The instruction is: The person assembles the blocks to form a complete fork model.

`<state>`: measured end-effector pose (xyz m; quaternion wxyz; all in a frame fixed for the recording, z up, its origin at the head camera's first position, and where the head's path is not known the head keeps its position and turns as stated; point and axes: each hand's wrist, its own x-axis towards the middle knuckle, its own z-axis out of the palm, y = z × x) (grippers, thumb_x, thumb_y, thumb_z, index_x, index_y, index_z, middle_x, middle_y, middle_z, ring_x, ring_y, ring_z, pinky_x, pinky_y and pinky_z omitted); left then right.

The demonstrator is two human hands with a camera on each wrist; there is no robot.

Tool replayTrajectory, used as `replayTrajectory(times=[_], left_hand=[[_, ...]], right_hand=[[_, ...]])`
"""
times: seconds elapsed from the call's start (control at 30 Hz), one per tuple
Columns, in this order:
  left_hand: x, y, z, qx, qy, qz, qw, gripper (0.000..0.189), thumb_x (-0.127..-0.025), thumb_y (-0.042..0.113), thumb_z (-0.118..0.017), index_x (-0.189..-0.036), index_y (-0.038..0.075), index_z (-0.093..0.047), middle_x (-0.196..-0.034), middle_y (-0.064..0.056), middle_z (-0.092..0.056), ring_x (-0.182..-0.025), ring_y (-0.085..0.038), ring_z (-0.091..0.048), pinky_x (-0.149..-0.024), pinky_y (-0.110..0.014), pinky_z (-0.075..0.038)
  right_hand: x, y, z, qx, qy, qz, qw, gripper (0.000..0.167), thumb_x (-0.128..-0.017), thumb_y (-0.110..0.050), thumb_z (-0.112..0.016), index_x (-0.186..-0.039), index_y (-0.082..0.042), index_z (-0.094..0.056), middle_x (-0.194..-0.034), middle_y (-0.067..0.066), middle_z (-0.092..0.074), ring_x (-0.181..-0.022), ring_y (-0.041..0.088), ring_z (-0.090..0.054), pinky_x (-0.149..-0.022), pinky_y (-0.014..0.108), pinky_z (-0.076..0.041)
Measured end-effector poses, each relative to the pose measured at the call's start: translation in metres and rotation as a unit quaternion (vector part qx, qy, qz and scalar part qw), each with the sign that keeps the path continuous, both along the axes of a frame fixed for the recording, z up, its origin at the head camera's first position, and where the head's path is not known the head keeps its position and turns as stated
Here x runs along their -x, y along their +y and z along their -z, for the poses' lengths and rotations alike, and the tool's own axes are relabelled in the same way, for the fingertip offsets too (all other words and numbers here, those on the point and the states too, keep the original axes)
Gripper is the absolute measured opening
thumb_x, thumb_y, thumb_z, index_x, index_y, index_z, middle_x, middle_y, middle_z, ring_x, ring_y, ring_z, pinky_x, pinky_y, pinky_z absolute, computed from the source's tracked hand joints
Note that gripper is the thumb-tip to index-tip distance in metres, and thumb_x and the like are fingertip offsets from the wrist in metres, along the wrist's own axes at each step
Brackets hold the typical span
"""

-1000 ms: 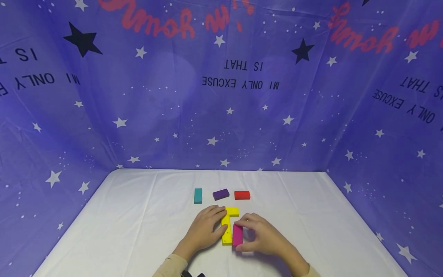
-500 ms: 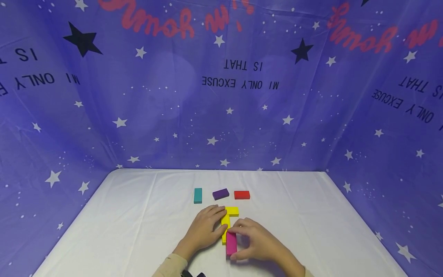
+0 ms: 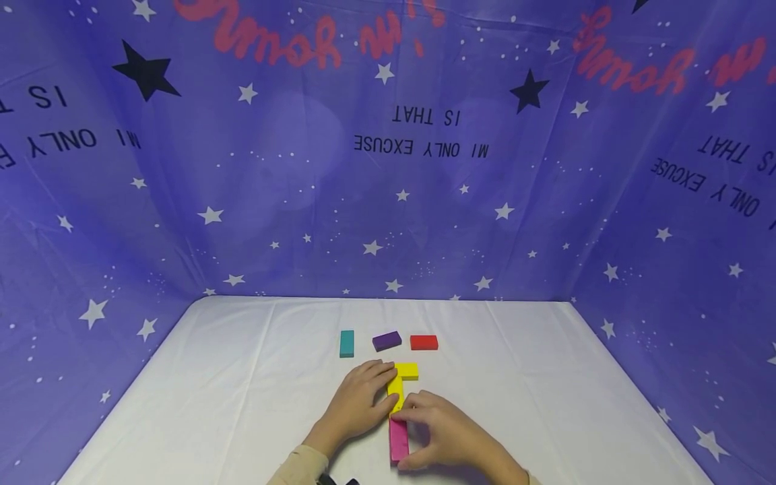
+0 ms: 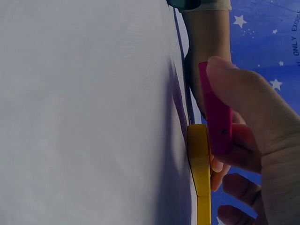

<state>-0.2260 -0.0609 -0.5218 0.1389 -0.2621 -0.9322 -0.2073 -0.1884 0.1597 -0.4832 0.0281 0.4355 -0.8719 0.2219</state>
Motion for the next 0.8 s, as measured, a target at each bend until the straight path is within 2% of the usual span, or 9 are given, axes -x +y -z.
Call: replayTrajectory(times=[0.37,0.47,0.67,0.8], left_hand=[[-0.0010,0.0000,-0.0013,-0.002,0.004,0.000,1.0000,0.048,-0.095,0.044,-0.057,-0.135,0.019,-0.063,-0.140,0.005,-0.061,-0.134,-0.021,-0.051,-0.114,-0.049,-0.040],[-0.0010,-0.0001,-0.0017,-0.002,0.002,0.000,1.0000,0.049,-0.095,0.045,-0.057,-0.136,0.019,-0.062,-0.141,0.005,-0.060,-0.135,-0.022,-0.051,-0.113,-0.050,-0.040],[-0.0014,0.0003,-0.0027,0.002,-0.011,-0.002,0.9999,0.050,-0.096,0.047,-0.056,-0.138,0.020,-0.061,-0.142,0.006,-0.059,-0.136,-0.021,-0.049,-0.115,-0.050,-0.039],[-0.0016,0.0005,-0.0024,0.003,-0.015,-0.004,0.9999,0.050,-0.095,0.047,-0.056,-0.138,0.021,-0.060,-0.143,0.007,-0.058,-0.137,-0.020,-0.049,-0.115,-0.049,-0.039]], right_hand=[[0.0002,-0.0008,0.0004,-0.022,-0.022,-0.008,0.9995,0.063,-0.076,-0.067,-0.073,-0.125,-0.027,-0.069,-0.098,-0.017,-0.056,-0.091,-0.004,-0.046,-0.080,0.012,-0.044],[-0.0012,-0.0016,0.0004,-0.031,-0.036,-0.003,0.9989,0.062,-0.076,-0.067,-0.073,-0.125,-0.029,-0.069,-0.100,-0.019,-0.057,-0.092,-0.005,-0.046,-0.081,0.013,-0.045],[-0.0036,-0.0024,0.0000,-0.041,-0.025,-0.002,0.9989,0.061,-0.076,-0.066,-0.074,-0.124,-0.029,-0.069,-0.098,-0.018,-0.056,-0.091,-0.004,-0.046,-0.081,0.013,-0.045],[-0.0039,-0.0039,-0.0005,-0.054,-0.043,0.012,0.9975,0.063,-0.074,-0.067,-0.074,-0.124,-0.030,-0.068,-0.099,-0.020,-0.055,-0.093,-0.005,-0.046,-0.083,0.015,-0.047]])
